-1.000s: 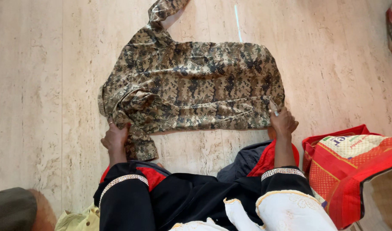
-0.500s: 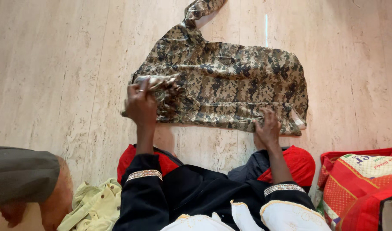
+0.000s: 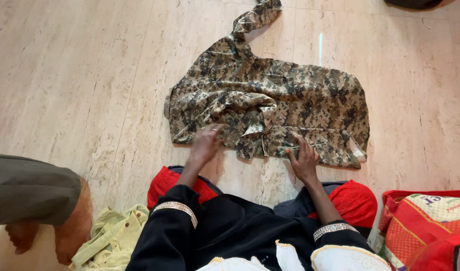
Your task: The person folds a camouflage patterned shirt and a light yellow garment by hand while sitting on the floor, smoothing the fabric and placing the folded shirt into a bag.
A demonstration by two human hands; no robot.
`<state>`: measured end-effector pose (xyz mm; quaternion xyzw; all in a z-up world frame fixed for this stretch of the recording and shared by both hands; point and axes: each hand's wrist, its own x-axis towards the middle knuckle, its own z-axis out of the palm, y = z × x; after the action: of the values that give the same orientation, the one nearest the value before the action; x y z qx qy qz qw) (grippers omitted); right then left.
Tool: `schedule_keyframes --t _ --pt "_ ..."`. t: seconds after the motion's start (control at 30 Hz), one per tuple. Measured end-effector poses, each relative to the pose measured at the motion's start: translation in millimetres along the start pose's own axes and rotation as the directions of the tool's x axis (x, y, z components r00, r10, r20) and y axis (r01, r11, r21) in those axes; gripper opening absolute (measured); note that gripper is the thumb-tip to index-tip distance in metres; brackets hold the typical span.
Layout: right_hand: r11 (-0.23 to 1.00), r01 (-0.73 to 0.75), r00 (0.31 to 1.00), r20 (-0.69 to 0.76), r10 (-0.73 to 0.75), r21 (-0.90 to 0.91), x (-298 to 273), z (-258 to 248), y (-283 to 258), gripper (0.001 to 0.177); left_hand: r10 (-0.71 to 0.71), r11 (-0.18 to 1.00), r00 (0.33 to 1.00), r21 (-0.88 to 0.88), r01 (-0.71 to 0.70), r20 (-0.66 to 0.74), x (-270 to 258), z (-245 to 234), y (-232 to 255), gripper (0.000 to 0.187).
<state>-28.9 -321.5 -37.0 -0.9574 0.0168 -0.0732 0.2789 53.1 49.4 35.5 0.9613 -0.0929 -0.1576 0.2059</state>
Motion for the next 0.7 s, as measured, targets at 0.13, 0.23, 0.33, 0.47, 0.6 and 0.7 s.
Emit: schedule_keyframes --t 0.13,0.23,0.33,0.47,0.6,0.7 --pt "0.958 -0.249 0.944 0.184 0.274 -0.144 38 40 -24 0.085 -0.324 0.946 0.922 -0.055 0.320 -0.211 19 2 -106 0.075" --pt "0.950 -0.263 0.941 0.172 0.291 -0.167 66 83 -59 0.109 -0.455 0.890 0.879 -0.113 0.442 -0.143 24 19 -132 0.068" --pt "0.885 -0.443 0.837 0.287 0.466 -0.143 89 83 -100 0.124 -0.538 0.841 0.837 0.008 0.542 -0.097 37 38 -136 0.055" --pt "0.616 -0.737 0.633 0.604 0.485 0.278 110 18 -126 0.115 -0.586 0.807 0.808 0.052 0.589 -0.054 50 60 -151 0.037" --pt "0.946 -0.323 0.832 0.473 0.291 -0.014 163 -67 -102 0.060 -0.604 0.788 0.795 0.110 0.606 -0.056 59 72 -157 0.025" --pt "0.949 0.056 0.997 -0.038 -0.072 -0.310 178 -136 -75 0.026 -0.585 0.799 0.802 0.087 0.596 -0.123 57 73 -152 0.024"
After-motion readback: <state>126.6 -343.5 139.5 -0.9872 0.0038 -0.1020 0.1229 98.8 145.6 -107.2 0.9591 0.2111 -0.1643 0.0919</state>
